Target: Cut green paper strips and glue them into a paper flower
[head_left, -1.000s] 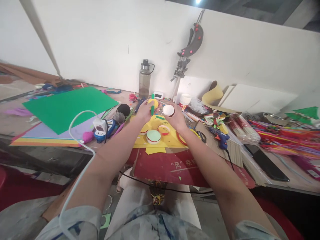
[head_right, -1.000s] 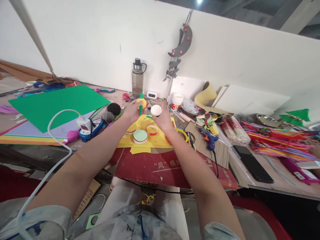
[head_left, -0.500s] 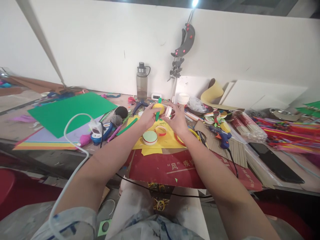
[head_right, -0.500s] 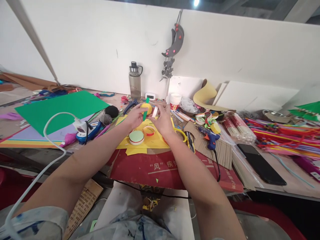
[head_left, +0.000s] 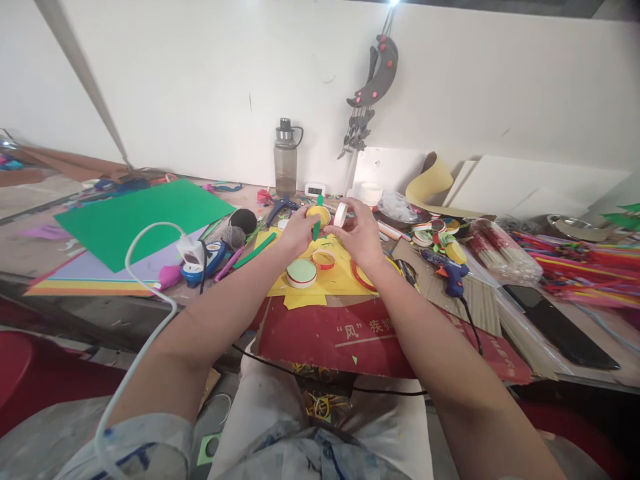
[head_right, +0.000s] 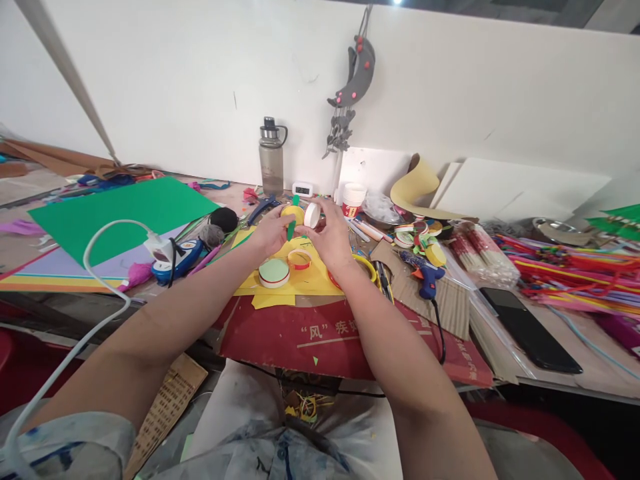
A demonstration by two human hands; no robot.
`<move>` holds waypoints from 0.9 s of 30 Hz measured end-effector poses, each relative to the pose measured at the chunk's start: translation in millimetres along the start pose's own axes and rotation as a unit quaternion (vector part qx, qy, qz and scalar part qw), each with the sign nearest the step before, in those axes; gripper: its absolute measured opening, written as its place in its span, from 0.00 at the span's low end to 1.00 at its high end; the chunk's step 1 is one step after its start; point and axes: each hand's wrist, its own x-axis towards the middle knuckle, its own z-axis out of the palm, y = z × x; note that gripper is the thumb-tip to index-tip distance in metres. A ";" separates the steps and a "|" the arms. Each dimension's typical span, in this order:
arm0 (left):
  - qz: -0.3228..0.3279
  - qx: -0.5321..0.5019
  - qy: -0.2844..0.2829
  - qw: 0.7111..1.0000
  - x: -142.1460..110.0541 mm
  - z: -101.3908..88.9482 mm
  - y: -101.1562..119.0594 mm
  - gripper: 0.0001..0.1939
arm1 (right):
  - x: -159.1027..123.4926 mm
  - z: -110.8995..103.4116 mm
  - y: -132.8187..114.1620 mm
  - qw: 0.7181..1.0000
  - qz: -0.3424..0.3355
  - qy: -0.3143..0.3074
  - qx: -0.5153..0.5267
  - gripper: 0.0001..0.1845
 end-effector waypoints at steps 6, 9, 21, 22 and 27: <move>0.003 -0.010 -0.016 1.000 -1.2 0.5 -4.0 0.11 | -2.0 2.1 1.0 0.999 -0.010 -0.019 -0.033 0.36; 0.007 -0.046 -0.048 0.998 -2.2 4.2 -0.1 0.05 | -2.6 0.9 -0.3 0.999 -0.014 -0.026 -0.031 0.35; -0.023 -0.096 -0.045 0.994 -7.2 12.7 2.8 0.09 | -4.0 -4.6 -4.3 0.999 -0.033 0.017 -0.023 0.27; -0.025 -0.103 -0.051 0.993 -7.0 11.4 1.3 0.11 | -3.3 -4.1 -2.2 0.999 -0.039 0.019 -0.025 0.27; -0.053 -0.143 -0.083 0.985 -9.7 10.8 0.0 0.22 | -0.8 -0.9 8.6 0.996 -0.080 0.041 -0.011 0.29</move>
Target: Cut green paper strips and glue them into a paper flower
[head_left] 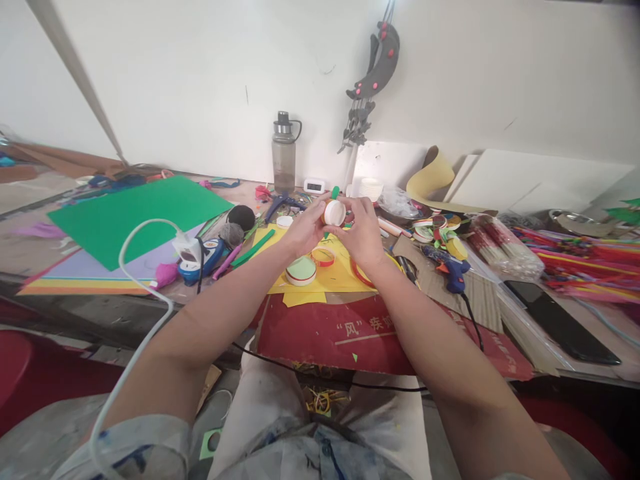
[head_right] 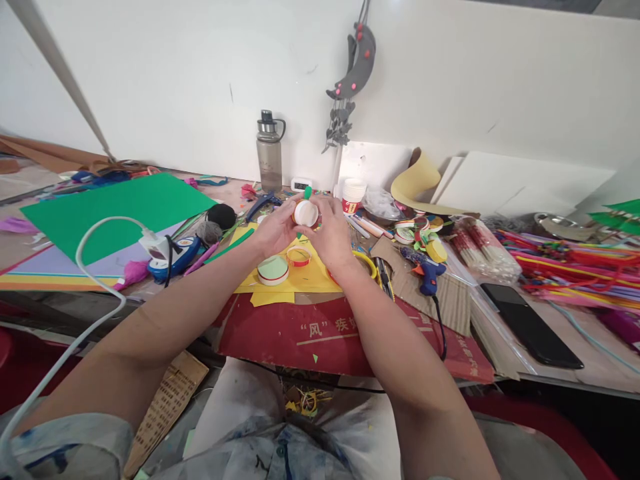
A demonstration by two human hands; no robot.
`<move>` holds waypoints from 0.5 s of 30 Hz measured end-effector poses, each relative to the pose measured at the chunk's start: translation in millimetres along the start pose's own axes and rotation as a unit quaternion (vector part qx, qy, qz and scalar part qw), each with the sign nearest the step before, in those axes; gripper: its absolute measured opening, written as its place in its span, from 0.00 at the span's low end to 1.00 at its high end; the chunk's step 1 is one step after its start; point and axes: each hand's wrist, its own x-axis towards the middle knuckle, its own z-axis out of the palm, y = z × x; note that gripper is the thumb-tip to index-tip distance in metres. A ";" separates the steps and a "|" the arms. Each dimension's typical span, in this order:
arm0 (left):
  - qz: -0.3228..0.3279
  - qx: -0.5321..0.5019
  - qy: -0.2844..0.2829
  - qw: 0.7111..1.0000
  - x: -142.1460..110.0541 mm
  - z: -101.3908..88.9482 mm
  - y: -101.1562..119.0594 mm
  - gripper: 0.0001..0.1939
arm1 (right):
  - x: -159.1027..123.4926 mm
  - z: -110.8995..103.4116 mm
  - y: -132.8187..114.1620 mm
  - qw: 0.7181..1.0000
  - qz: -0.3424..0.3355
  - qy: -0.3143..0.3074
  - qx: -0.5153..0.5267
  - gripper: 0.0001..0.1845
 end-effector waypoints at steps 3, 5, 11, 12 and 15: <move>-0.012 -0.009 -0.018 1.000 -3.0 4.8 1.8 0.22 | -0.7 1.1 1.7 1.000 -0.011 0.009 -0.008 0.28; -0.020 -0.010 -0.029 0.999 -4.5 7.9 3.0 0.22 | -1.1 1.3 1.2 1.000 -0.010 0.012 -0.018 0.28; -0.019 0.003 -0.038 0.999 -4.0 7.3 1.9 0.22 | -1.4 0.5 -2.2 0.999 -0.005 0.013 -0.049 0.29; -0.016 0.005 -0.038 0.999 -3.6 6.4 1.1 0.22 | -1.5 0.2 -2.9 0.998 -0.004 0.013 -0.054 0.29; -0.008 0.013 -0.042 0.999 -2.9 4.5 -0.7 0.23 | -1.6 -0.5 -4.7 0.998 0.000 0.009 -0.064 0.30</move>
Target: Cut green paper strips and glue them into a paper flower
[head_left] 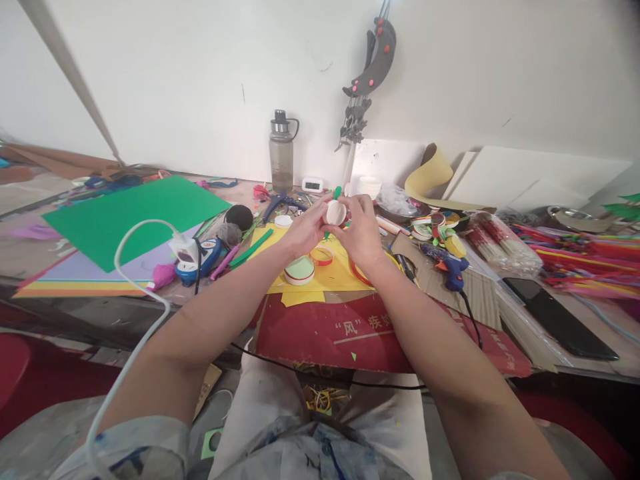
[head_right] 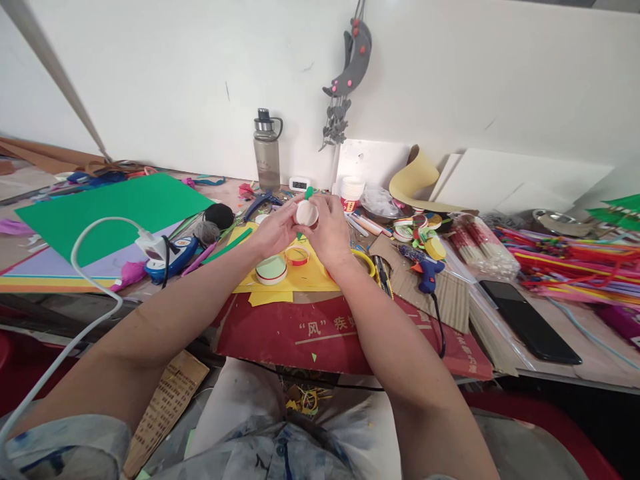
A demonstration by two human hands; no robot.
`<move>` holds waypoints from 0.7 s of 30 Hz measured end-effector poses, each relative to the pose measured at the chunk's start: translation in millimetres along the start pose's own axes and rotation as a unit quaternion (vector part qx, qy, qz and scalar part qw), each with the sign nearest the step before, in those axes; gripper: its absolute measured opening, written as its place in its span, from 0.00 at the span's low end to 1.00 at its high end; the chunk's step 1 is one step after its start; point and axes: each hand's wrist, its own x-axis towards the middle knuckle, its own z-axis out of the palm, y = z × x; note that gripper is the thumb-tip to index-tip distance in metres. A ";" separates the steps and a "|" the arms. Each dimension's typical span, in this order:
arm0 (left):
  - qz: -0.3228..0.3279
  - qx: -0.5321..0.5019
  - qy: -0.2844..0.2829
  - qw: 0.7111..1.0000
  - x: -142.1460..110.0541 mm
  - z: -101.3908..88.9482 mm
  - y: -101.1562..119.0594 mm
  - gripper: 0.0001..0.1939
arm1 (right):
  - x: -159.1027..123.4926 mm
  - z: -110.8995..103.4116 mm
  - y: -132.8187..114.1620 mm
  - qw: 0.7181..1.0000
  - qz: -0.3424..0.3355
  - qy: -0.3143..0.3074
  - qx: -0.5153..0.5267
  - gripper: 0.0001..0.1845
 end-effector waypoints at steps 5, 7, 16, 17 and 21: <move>-0.012 -0.008 -0.005 1.000 -0.4 1.2 -0.1 0.26 | -0.3 0.7 0.0 1.000 -0.004 0.008 0.000 0.32; -0.013 -0.009 -0.002 1.000 -0.6 2.3 0.6 0.26 | -0.4 1.8 1.2 1.000 -0.008 0.007 0.002 0.32; -0.031 -0.034 0.021 0.999 -3.6 9.7 5.8 0.24 | -2.0 7.2 7.9 0.999 -0.039 0.030 0.021 0.30; -0.033 -0.036 0.015 0.999 -3.9 10.1 6.5 0.24 | -2.2 7.3 8.2 0.998 -0.040 0.031 0.024 0.30; -0.028 -0.031 0.008 0.999 -4.7 10.0 7.4 0.23 | -2.5 6.7 7.4 0.998 -0.039 0.032 0.025 0.30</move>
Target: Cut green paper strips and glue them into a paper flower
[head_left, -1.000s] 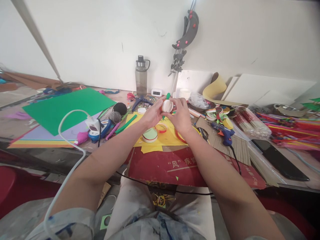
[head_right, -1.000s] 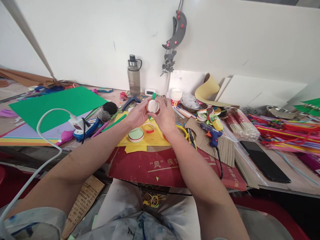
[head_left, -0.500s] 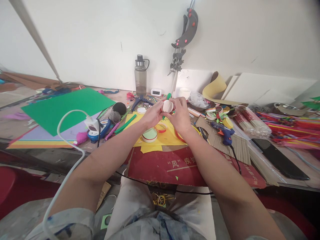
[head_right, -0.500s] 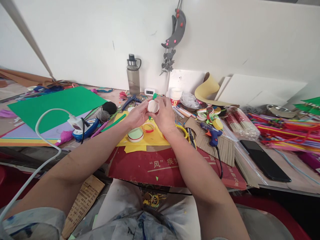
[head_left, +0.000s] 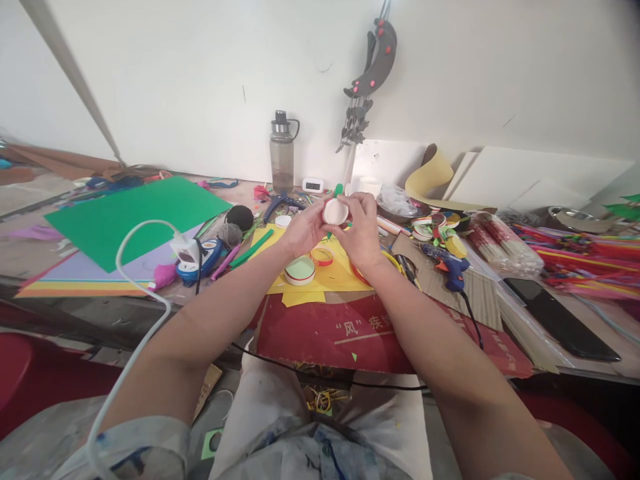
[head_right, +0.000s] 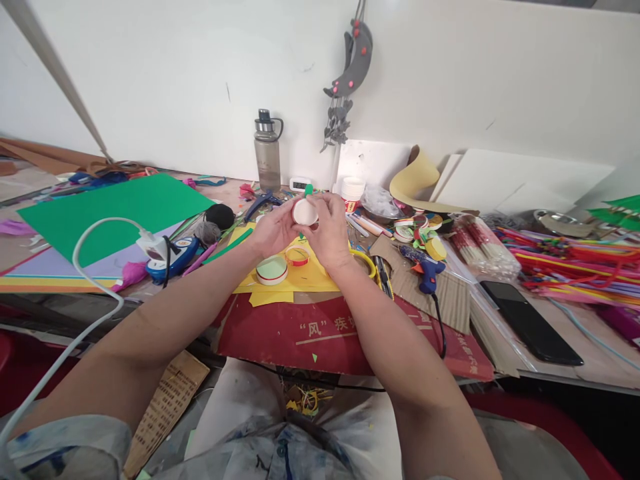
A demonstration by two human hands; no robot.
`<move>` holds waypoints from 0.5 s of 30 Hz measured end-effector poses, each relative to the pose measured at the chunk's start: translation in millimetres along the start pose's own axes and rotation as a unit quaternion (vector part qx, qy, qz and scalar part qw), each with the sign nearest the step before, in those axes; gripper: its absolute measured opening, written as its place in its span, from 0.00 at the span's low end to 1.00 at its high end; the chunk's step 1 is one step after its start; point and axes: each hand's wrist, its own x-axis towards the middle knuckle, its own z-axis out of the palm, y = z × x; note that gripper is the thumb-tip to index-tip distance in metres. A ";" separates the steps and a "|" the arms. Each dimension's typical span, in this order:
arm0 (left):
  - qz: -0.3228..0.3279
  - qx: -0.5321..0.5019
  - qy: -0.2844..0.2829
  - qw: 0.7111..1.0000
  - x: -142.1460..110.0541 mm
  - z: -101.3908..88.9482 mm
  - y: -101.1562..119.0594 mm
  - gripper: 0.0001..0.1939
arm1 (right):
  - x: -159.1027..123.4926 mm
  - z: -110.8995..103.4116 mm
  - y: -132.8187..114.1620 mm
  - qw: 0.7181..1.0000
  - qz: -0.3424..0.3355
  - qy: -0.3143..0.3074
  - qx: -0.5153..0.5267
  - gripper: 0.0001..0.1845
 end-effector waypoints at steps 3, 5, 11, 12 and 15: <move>0.018 0.013 0.014 1.000 -1.1 -0.5 -0.4 0.22 | 0.6 -0.4 -0.8 1.000 -0.002 0.000 0.003 0.34; 0.038 0.021 0.019 0.999 -1.9 -1.1 -0.3 0.21 | 1.3 -0.5 -0.9 1.000 -0.009 0.008 0.006 0.37; 0.090 0.020 0.000 0.996 -1.6 -5.2 -0.7 0.14 | 1.6 -2.5 -3.7 1.000 0.009 0.005 0.011 0.27; 0.091 0.018 -0.003 0.996 -1.2 -5.9 -1.4 0.14 | 1.5 -3.2 -5.1 1.000 0.012 0.002 0.014 0.26; 0.087 0.004 -0.006 0.996 0.1 -7.1 -3.7 0.16 | 1.6 -5.7 -9.8 1.000 0.021 0.002 0.010 0.24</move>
